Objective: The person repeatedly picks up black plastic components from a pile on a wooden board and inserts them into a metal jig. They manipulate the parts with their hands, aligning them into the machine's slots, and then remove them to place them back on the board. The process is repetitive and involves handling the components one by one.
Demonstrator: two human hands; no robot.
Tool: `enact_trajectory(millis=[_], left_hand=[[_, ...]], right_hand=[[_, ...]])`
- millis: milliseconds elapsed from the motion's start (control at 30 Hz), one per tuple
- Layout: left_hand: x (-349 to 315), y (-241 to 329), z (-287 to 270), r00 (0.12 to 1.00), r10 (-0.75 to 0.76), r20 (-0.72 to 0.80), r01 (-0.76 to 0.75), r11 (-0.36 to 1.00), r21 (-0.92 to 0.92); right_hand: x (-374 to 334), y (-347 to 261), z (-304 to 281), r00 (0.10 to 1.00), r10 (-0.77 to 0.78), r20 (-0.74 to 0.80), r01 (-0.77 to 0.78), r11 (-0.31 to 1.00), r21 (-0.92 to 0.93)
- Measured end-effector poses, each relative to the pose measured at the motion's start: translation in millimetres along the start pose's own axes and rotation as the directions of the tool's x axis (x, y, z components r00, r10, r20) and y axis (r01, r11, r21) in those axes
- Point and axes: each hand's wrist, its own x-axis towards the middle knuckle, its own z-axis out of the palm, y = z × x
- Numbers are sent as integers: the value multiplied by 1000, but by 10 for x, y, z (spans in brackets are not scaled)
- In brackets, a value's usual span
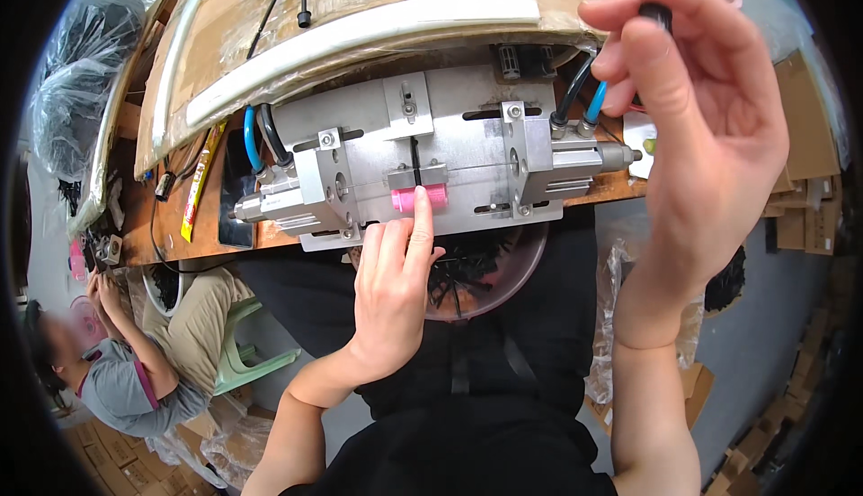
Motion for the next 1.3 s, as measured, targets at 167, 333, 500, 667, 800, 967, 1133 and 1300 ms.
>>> enact_trajectory(millis=[167, 333, 500, 667, 800, 967, 1133, 1300], left_hand=[[2, -7, -20, 999, -1, 32, 2, 999, -39], [-51, 11, -157, 991, -81, 101, 88, 994, -61], [-125, 14, -481, 985, -168, 39, 173, 959, -224], [-164, 0, -539, 986, -163, 34, 166, 960, -223], [-108, -68, -599, 988, -153, 26, 155, 962, -227], [593, -449, -785, 973, -62, -224, 42, 995, -94], [1641, -1006, -891, 990, 74, -121, -75, 997, -3], [1653, -1053, -1010, 996, 4, 87, 15, 978, -209]], right_hand=[[-374, -83, 177, 999, 52, 8, -51, 995, -82], [-1040, -35, 470, 951, 146, 272, -63, 954, -292], [-1351, 102, 711, 919, 145, 366, -26, 950, -310], [-1360, 195, 825, 903, 162, 398, -23, 943, -331], [-1280, 116, 809, 869, 212, 446, -43, 933, -358], [-651, -2, 553, 852, 94, 515, 140, 907, -398], [661, 469, 614, 927, -197, 320, 369, 639, -675], [1096, 204, 826, 797, 452, 401, 133, 516, -846]])
